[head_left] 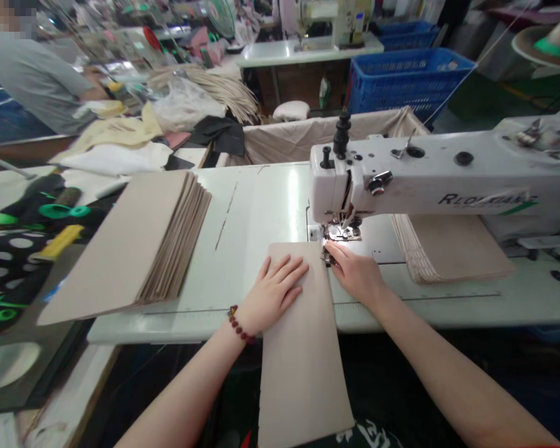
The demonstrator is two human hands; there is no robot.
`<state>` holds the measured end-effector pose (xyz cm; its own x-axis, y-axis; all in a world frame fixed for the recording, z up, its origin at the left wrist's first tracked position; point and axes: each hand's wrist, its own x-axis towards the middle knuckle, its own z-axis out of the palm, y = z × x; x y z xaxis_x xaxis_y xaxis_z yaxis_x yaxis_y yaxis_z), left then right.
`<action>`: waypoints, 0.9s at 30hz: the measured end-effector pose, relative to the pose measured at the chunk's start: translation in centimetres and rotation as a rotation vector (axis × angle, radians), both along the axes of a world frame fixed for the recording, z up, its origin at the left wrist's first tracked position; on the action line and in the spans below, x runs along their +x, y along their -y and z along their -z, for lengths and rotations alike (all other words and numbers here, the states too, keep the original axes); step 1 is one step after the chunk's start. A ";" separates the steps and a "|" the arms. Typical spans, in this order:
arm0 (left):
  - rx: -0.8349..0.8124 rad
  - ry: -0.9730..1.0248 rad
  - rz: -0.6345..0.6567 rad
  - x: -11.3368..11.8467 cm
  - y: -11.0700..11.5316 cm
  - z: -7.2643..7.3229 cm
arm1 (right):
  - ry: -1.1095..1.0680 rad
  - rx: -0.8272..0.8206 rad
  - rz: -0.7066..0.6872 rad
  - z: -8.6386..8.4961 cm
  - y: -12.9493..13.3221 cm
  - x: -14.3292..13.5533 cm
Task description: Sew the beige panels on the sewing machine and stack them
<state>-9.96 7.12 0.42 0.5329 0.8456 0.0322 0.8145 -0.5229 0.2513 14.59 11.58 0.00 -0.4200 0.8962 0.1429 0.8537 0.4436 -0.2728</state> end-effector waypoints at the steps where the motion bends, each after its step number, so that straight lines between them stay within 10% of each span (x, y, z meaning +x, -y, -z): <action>1: -0.001 -0.009 0.003 0.3 -0.6 0.0 | -0.010 -0.002 0.004 0.0 0.0 0.1; 27: -0.052 0.057 -0.032 1.5 -2.6 0.0 | 0.065 0.024 0.034 0.3 -0.2 -0.4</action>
